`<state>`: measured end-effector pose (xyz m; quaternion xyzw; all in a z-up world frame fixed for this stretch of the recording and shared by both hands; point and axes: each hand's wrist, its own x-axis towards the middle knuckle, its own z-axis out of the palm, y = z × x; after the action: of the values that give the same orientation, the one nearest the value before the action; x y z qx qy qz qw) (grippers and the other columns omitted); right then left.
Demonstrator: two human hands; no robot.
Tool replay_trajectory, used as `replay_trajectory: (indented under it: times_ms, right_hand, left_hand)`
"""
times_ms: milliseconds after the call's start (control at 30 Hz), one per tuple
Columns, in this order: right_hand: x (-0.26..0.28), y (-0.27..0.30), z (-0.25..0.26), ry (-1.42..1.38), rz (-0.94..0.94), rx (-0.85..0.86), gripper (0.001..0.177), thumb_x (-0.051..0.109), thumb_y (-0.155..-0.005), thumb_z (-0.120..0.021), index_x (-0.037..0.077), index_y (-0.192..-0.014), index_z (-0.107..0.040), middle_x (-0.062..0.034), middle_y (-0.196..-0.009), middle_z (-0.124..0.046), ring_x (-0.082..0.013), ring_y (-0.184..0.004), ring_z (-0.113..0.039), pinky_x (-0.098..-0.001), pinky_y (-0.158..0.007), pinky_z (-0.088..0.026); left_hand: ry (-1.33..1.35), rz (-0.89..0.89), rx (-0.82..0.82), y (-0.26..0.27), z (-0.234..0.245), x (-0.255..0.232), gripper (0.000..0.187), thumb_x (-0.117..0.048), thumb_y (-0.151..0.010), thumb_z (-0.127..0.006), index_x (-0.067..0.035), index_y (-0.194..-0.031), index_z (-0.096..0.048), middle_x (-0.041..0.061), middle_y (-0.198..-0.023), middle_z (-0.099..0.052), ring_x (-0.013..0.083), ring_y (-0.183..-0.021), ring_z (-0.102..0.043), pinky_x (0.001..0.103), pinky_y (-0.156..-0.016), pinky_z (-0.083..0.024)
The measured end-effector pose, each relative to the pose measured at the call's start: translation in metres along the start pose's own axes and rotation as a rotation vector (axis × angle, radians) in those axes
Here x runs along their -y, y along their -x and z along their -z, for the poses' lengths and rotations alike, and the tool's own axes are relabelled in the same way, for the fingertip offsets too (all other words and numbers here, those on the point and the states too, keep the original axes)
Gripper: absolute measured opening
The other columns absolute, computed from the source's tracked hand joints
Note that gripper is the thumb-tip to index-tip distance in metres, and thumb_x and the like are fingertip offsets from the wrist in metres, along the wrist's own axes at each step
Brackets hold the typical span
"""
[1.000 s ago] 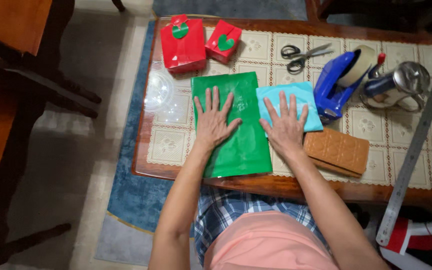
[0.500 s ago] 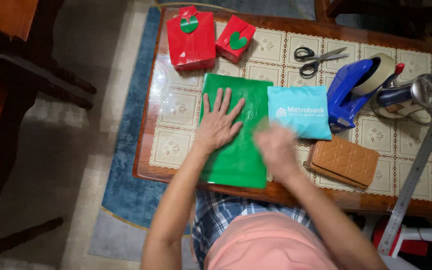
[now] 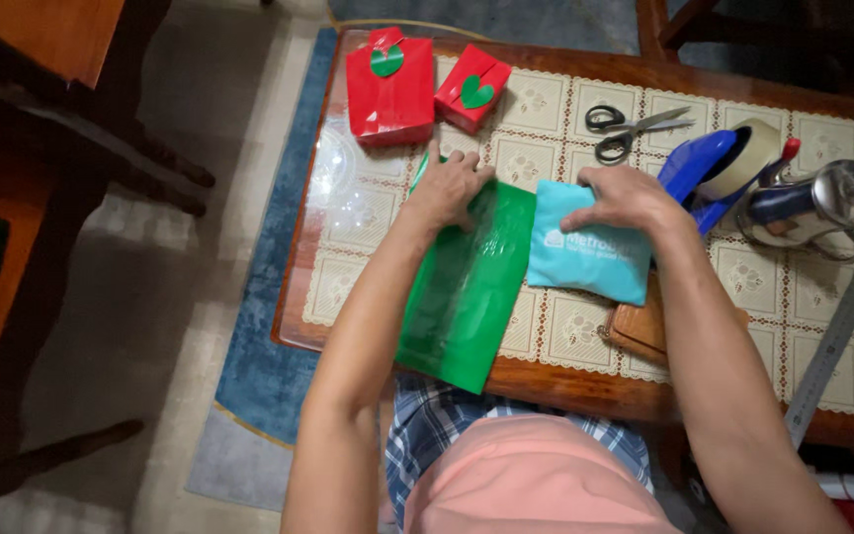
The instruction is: The person folds a green sheet of wrapping paper and secures it with clear tape. They place a small light-blue pouch inside the paper, then fold and tape the edges to form a wrapped package.
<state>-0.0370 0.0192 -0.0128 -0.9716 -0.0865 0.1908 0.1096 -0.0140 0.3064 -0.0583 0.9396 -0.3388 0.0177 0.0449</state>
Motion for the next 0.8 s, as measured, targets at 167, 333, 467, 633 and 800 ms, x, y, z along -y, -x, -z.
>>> replay_trajectory:
  times_ms: [167,333,467,633,800]
  right_hand:
    - [-0.028,0.024,0.022,-0.427,-0.146,-0.355,0.067,0.042,-0.078,-0.085,0.002,-0.128,-0.068,-0.0195,-0.121,-0.073,-0.0307,-0.108,-0.072,-0.0418,-0.094,-0.055]
    - [-0.025,0.011,0.006,-1.511,-0.053,-0.749,0.047,0.002,-0.091,-0.075,-0.002,-0.133,-0.054,-0.0156,-0.123,-0.071,-0.0231,-0.108,-0.074,-0.0356,-0.098,-0.059]
    - [-0.022,-0.005,-0.03,-1.75,0.085,-0.75,0.042,-0.008,-0.094,-0.07,-0.003,-0.133,-0.054,-0.015,-0.125,-0.071,-0.0216,-0.109,-0.073,-0.0346,-0.102,-0.061]
    - [-0.015,-0.02,-0.063,-1.809,0.137,-0.649,0.043,-0.007,-0.095,-0.07,-0.001,-0.133,-0.051,-0.0136,-0.119,-0.07,-0.0211,-0.104,-0.072,-0.0356,-0.098,-0.06]
    - [-0.006,-0.022,-0.066,-1.83,0.151,-0.629,0.043,-0.006,-0.095,-0.071,-0.001,-0.133,-0.051,-0.0135,-0.119,-0.072,-0.0206,-0.104,-0.072,-0.0348,-0.099,-0.06]
  left_hand:
    - [0.036,-0.098,-0.204,0.003,-0.015,0.008,0.05,-0.022,-0.065,-0.085,-0.015,-0.11,-0.066,0.007,-0.109,-0.064,0.0283,-0.113,-0.061,0.065,-0.106,-0.033]
    - [0.373,-0.063,-0.109,0.001,-0.018,0.007,0.003,-0.011,-0.088,-0.067,-0.014,-0.089,-0.068,0.003,-0.096,-0.07,0.0231,-0.105,-0.064,0.054,-0.101,-0.039]
    - [0.207,-0.003,-0.097,0.02,0.004,-0.001,0.012,-0.009,-0.098,-0.064,-0.012,-0.11,-0.065,0.005,-0.106,-0.068,0.0248,-0.108,-0.063,0.05,-0.102,-0.042]
    - [0.12,-0.062,-0.312,0.059,0.02,0.003,0.059,-0.019,-0.063,-0.082,-0.008,-0.12,-0.065,0.009,-0.106,-0.065,0.0294,-0.105,-0.059,0.06,-0.094,-0.039]
    - [0.228,-0.046,-0.263,0.061,0.006,0.003,0.033,-0.015,-0.073,-0.082,-0.013,-0.103,-0.068,0.004,-0.104,-0.065,0.0257,-0.109,-0.06,0.054,-0.104,-0.039]
